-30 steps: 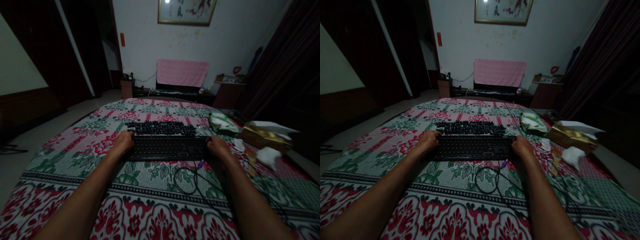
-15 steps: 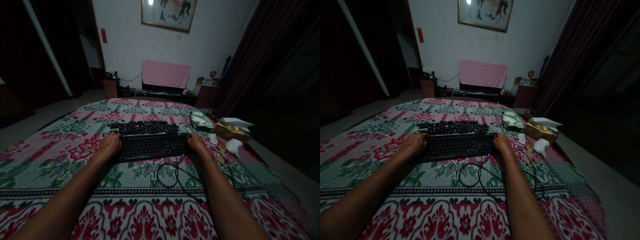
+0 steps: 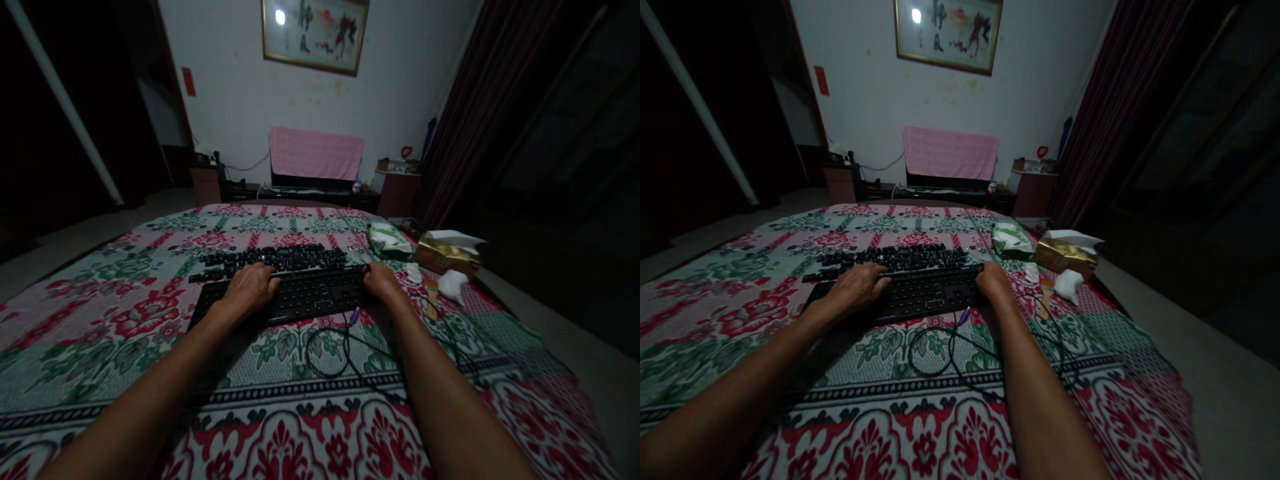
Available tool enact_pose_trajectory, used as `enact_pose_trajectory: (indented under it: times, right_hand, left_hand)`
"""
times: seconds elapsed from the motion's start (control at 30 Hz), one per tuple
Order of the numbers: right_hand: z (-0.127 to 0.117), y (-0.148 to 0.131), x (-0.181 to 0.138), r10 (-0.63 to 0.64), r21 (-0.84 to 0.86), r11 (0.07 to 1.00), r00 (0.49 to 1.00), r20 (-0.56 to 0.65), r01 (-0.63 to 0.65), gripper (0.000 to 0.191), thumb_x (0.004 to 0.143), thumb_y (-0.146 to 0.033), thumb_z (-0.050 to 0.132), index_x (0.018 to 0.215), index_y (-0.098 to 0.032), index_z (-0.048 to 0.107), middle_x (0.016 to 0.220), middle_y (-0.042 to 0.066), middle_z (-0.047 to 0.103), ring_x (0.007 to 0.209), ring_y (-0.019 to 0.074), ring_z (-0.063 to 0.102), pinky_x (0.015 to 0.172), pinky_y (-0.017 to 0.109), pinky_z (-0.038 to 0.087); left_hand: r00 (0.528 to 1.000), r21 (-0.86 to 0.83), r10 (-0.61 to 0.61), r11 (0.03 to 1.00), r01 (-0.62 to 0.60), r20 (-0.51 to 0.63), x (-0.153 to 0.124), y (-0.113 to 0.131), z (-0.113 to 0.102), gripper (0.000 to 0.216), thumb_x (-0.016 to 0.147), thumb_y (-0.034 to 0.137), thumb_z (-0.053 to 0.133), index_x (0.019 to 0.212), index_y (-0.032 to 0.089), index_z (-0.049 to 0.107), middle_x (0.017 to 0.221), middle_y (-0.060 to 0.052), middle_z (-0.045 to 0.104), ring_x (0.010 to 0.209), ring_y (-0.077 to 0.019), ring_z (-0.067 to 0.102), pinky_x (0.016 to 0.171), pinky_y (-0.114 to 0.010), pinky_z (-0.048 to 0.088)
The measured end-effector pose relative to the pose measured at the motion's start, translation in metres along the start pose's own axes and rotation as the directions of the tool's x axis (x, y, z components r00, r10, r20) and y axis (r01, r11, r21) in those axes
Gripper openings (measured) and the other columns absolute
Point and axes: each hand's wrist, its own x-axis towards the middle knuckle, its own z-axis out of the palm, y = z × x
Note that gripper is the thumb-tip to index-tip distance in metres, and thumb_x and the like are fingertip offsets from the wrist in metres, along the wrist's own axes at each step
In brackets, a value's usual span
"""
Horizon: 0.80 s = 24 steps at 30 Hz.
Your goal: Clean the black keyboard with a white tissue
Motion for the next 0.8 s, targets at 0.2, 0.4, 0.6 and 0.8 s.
enact_pose_trajectory:
  times: [0.2, 0.4, 0.6, 0.8]
  right_hand:
    - [-0.004, -0.004, -0.01, -0.061, -0.012, 0.998, 0.998, -0.015, 0.06, 0.032, 0.083, -0.016, 0.04, 0.106, -0.015, 0.063, 0.108, 0.014, 0.062, 0.099, 0.0216, 0.058, 0.081, 0.027, 0.041]
    - [-0.021, -0.014, -0.018, -0.285, 0.061, 0.958, 0.953, 0.103, 0.28, 0.033, 0.076, -0.013, 0.048, 0.103, -0.022, 0.065, 0.104, 0.007, 0.067, 0.097, 0.0192, 0.059, 0.08, 0.025, 0.042]
    - [-0.031, -0.007, -0.01, -0.434, 0.23, 0.888, 0.89, 0.137, 0.398, 0.03, 0.076, -0.019, 0.052, 0.102, -0.019, 0.066, 0.097, 0.003, 0.069, 0.086, 0.0144, 0.059, 0.073, 0.02, 0.041]
    - [-0.038, 0.001, -0.009, -0.494, 0.477, 0.81, 0.836, 0.239, 0.341, 0.033, 0.077, -0.015, 0.044, 0.101, -0.017, 0.067, 0.082, -0.001, 0.069, 0.065, 0.0101, 0.058, 0.058, 0.018, 0.04]
  left_hand:
    - [0.974, -0.172, 0.177, 0.965, -0.199, -0.139, 0.042, 0.074, 0.012, 0.044, 0.085, 0.027, 0.043, 0.128, 0.019, 0.045, 0.124, -0.01, 0.053, 0.111, -0.0224, 0.053, 0.094, -0.033, 0.041]
    - [0.956, -0.176, 0.223, 0.95, -0.257, -0.193, 0.065, 0.101, 0.021, 0.038, 0.087, 0.025, 0.04, 0.122, 0.021, 0.05, 0.121, -0.009, 0.055, 0.106, -0.0201, 0.056, 0.09, -0.03, 0.043]
    - [0.977, -0.144, 0.189, 0.969, -0.201, -0.095, 0.077, 0.108, 0.009, 0.037, 0.089, 0.031, 0.03, 0.092, 0.021, 0.066, 0.088, -0.009, 0.069, 0.086, -0.0211, 0.063, 0.075, -0.028, 0.045]
    - [0.981, -0.273, 0.135, 0.947, -0.169, -0.14, 0.083, 0.112, 0.009, 0.037, 0.086, 0.027, 0.033, 0.101, 0.02, 0.066, 0.097, -0.006, 0.07, 0.092, -0.0192, 0.063, 0.08, -0.025, 0.044]
